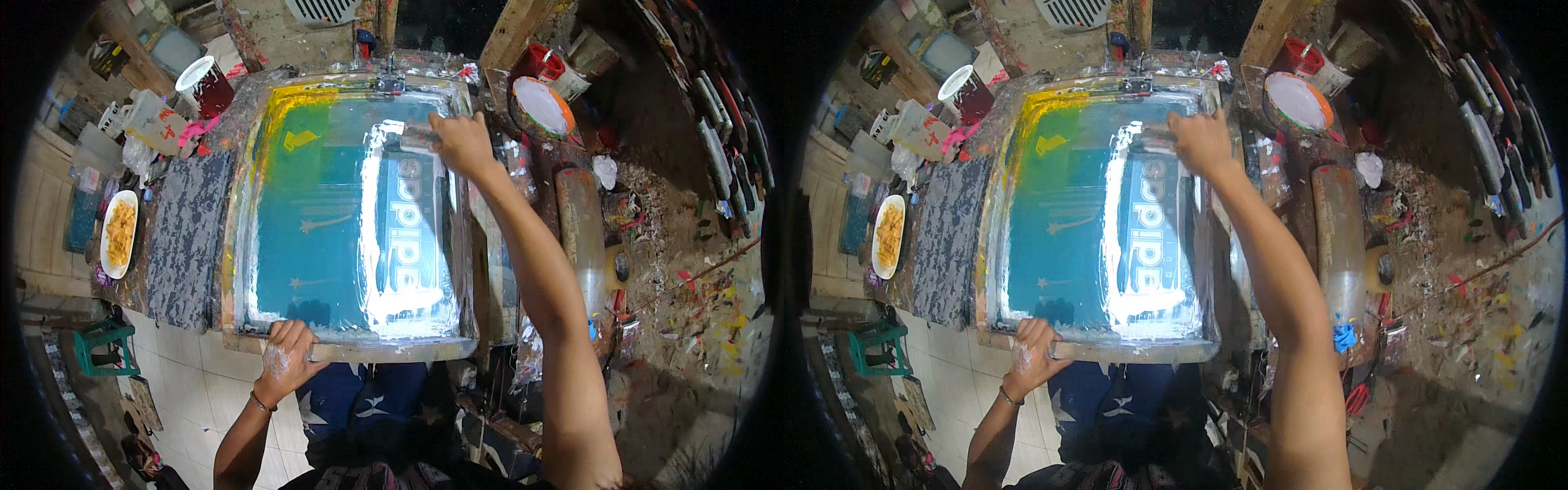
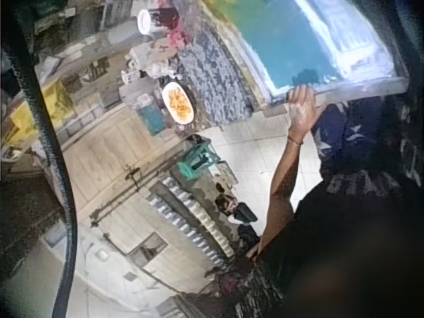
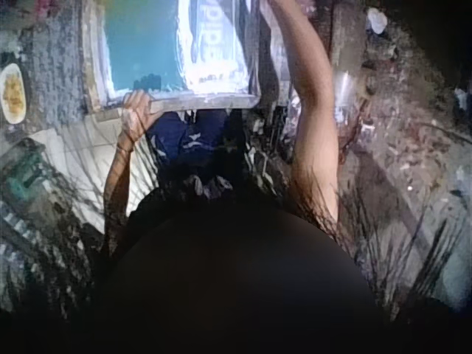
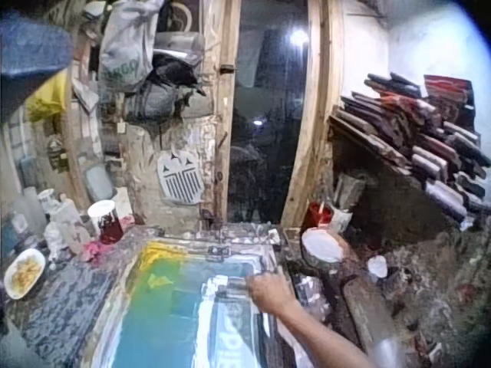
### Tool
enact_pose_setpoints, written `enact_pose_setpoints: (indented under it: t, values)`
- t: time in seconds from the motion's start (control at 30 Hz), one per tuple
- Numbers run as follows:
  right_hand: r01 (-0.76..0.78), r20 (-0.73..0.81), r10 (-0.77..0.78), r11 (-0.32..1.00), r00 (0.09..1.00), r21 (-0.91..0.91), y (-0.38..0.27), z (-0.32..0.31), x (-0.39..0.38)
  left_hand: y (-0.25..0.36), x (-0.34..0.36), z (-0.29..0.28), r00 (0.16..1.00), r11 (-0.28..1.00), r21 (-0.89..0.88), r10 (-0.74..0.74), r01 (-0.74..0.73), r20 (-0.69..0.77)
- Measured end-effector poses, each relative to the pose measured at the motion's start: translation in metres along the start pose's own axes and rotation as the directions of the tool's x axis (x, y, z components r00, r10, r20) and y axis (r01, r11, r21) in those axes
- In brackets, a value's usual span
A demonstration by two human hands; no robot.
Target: The person performs screen printing by repeatedly applying white ink with a squeegee onto a screen and pulling it through to print the Adidas logo onto fabric. The printed fabric is removed and placed aside after each pass.
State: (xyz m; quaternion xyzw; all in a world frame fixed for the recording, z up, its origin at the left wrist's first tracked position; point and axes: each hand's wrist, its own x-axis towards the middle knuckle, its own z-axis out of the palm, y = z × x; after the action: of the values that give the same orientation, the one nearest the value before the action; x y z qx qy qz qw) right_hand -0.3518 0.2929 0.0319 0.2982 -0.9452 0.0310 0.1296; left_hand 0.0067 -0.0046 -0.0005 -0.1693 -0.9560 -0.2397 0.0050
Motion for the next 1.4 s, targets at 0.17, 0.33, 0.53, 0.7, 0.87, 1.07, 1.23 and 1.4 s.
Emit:
enact_pose_setpoints:
  t: [0.17,0.33,0.53,0.7,0.87,1.07,1.23,1.4]
  values:
    - [-0.038,0.051,0.038,0.999,0.998,-0.005,-0.054,-0.027,-0.082,0.005,0.001,-0.003,1.000,1.000,-0.010,-0.021,0.020,-0.009]
    - [-0.136,0.021,0.135,0.987,0.991,0.080,-0.125,-0.063,-0.185,0.008,0.001,-0.002,0.998,1.000,-0.015,-0.001,0.000,-0.068]
    - [-0.105,0.030,0.102,0.987,0.994,0.122,-0.159,-0.084,-0.230,0.007,0.001,0.002,0.995,1.000,-0.014,0.014,-0.015,-0.099]
    - [-0.068,0.027,0.065,0.990,0.998,0.125,-0.151,-0.088,-0.220,0.007,-0.001,0.002,0.995,1.000,-0.027,-0.005,0.003,-0.102]
    - [-0.071,0.084,0.061,0.990,0.995,0.119,-0.131,-0.086,-0.191,0.005,-0.001,0.003,0.998,1.000,0.002,-0.018,0.018,-0.062]
    - [-0.012,-0.015,0.013,0.997,1.000,0.070,-0.056,-0.037,-0.055,0.004,-0.001,0.000,0.999,1.000,-0.031,-0.007,0.005,-0.049]
    - [-0.031,-0.012,0.031,0.999,0.999,0.019,-0.036,-0.001,0.043,0.001,0.000,-0.002,1.000,0.999,-0.034,0.012,-0.013,-0.025]
    - [0.117,0.043,-0.122,0.987,0.992,0.108,-0.057,-0.002,0.030,0.000,0.000,-0.001,1.000,0.999,-0.036,0.007,-0.006,0.015]
